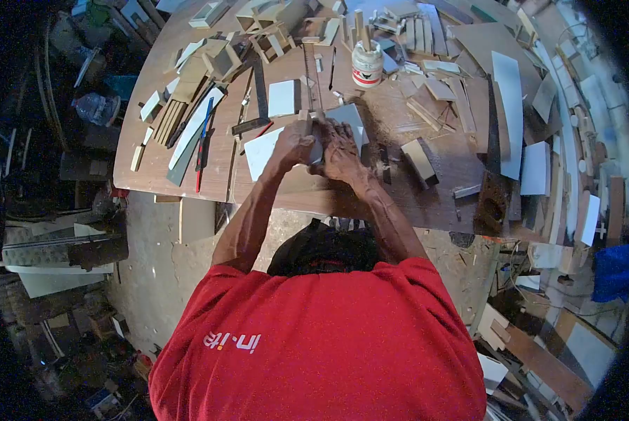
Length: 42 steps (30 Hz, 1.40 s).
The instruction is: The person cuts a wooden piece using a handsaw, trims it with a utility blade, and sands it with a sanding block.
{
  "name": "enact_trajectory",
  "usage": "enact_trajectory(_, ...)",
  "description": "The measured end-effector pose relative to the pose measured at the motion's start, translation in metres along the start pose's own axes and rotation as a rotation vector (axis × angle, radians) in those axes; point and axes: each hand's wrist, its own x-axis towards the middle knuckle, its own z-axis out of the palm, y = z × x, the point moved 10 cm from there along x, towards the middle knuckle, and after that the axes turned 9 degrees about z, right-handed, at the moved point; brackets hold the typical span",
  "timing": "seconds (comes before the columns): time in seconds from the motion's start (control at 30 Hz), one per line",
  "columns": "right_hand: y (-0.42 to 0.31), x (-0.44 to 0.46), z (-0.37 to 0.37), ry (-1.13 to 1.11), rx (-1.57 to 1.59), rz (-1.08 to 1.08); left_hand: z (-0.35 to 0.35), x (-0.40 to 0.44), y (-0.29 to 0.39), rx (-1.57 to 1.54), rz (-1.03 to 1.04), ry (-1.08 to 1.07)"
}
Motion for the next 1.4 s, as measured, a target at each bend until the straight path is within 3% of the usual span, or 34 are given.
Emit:
enact_trajectory(0.1, -0.001, 0.001, -0.006, 0.029, 0.06, -0.03, 0.0, -0.001, 0.004, 0.045, 0.127, 0.006)
enact_trajectory(0.17, 0.002, -0.002, -0.003, 0.119, 0.032, -0.075, -0.009, -0.003, 0.003, -0.005, -0.039, 0.017)
enact_trajectory(0.23, -0.003, -0.002, -0.016, 0.019, 0.134, -0.009, -0.004, -0.004, 0.006, 0.032, 0.033, -0.004)
enact_trajectory(0.3, -0.003, -0.004, -0.015, 0.049, 0.137, -0.035, 0.002, -0.009, -0.016, 0.023, -0.261, -0.078)
enact_trajectory(0.43, -0.001, -0.001, -0.013, 0.081, 0.1, -0.073, -0.012, -0.006, 0.008, 0.178, -0.187, 0.008)
enact_trajectory(0.5, -0.001, -0.001, -0.015, 0.098, 0.136, -0.06, -0.007, -0.01, 0.0, 0.162, -0.326, -0.068)
enact_trajectory(0.57, 0.0, 0.0, -0.018, 0.114, 0.17, -0.046, -0.002, -0.01, -0.01, 0.194, -0.356, -0.078)
enact_trajectory(0.63, 0.002, 0.001, -0.02, -0.008, 0.186, 0.04, -0.003, -0.01, -0.012, 0.224, -0.386, -0.089)
enact_trajectory(0.8, 0.002, 0.0, -0.014, 0.006, 0.154, 0.03, -0.007, -0.009, 0.004, 0.071, -0.468, -0.131)
enact_trajectory(0.97, 0.003, -0.015, -0.022, 0.103, 0.02, -0.05, -0.003, -0.007, -0.002, 0.163, -0.294, -0.077)
enact_trajectory(1.03, 0.01, -0.021, -0.027, -0.132, 0.054, 0.043, 0.004, -0.011, -0.01, 0.163, -0.242, -0.052)
enact_trajectory(1.13, 0.017, -0.022, -0.026, -0.151, 0.037, 0.041, -0.003, -0.009, -0.007, 0.136, -0.217, 0.04)
enact_trajectory(1.23, 0.019, -0.021, -0.021, -0.172, -0.016, 0.054, 0.003, -0.011, -0.014, 0.149, -0.255, -0.029)
enact_trajectory(1.3, 0.019, -0.021, -0.02, -0.176, -0.057, 0.057, 0.021, -0.011, -0.033, 0.161, -0.135, -0.065)
enact_trajectory(1.4, 0.015, -0.022, -0.021, -0.159, -0.066, 0.044, -0.015, -0.004, 0.022, 0.119, -0.12, -0.011)
